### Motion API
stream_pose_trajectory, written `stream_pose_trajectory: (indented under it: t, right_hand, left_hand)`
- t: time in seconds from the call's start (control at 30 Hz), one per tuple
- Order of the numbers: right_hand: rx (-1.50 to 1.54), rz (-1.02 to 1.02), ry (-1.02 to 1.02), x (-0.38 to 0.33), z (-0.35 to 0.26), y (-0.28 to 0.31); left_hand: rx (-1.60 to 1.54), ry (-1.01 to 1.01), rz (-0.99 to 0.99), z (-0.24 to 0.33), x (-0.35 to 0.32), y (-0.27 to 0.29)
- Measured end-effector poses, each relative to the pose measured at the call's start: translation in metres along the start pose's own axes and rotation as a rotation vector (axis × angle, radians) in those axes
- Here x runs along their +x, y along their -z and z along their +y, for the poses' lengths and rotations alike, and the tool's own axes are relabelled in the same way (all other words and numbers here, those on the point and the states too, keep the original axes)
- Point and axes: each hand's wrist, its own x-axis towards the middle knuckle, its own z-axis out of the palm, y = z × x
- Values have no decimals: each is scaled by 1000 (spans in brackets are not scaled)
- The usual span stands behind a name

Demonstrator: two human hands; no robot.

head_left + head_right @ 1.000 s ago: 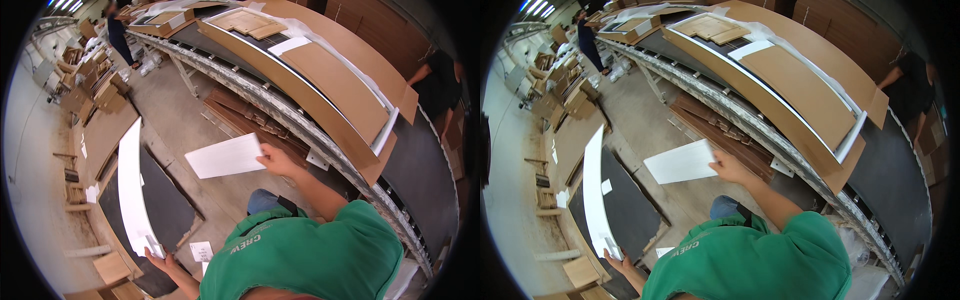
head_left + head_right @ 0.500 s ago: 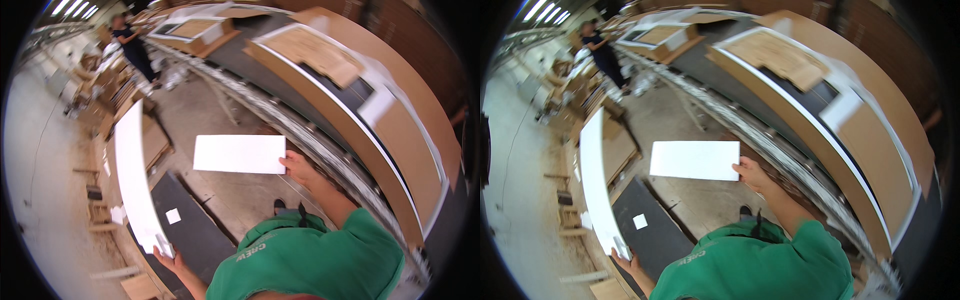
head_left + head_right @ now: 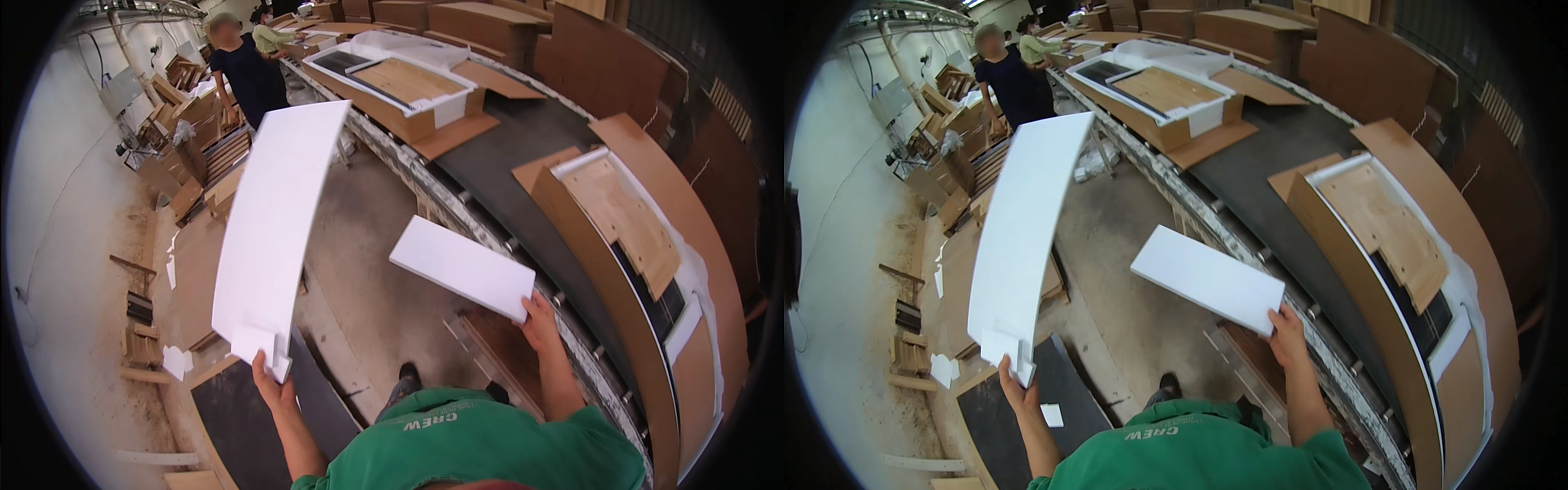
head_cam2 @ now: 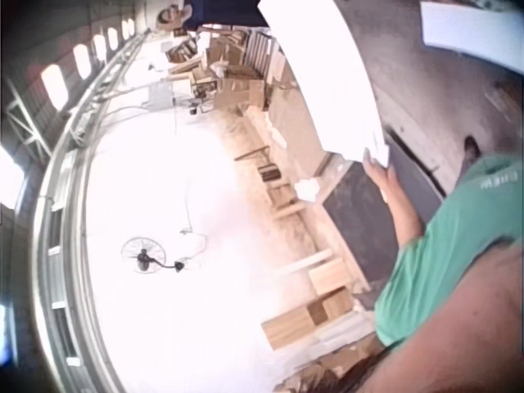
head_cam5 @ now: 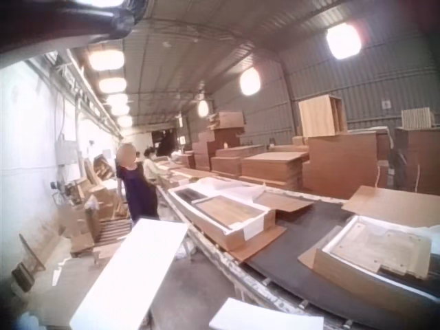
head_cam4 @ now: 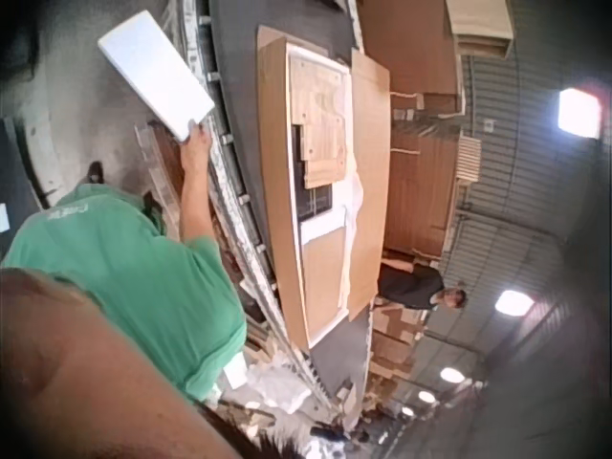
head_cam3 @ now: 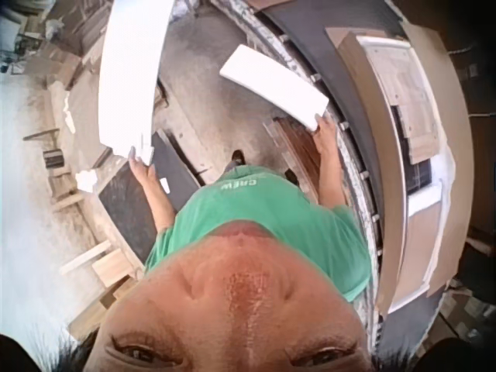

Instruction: The person picks up several wooden panels from a floor stack, places them into a cardboard box on a conveyor belt, and inserts foam protective padding into the box.

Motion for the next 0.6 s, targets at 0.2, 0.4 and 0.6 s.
stream_pose_trajectory:
  t: [0.2,0.4,0.6]
  right_hand:
    - [19,122,106,37,-27,-55]
    - [201,252,159,103,-55,-57]
    - [602,185,395,200,-64,-57]
  left_hand:
    - [160,75,-200,-40,164,-114]
    - [363,164,-347,-69,289,-210]
    - [573,281,-501,-64,385,-281]
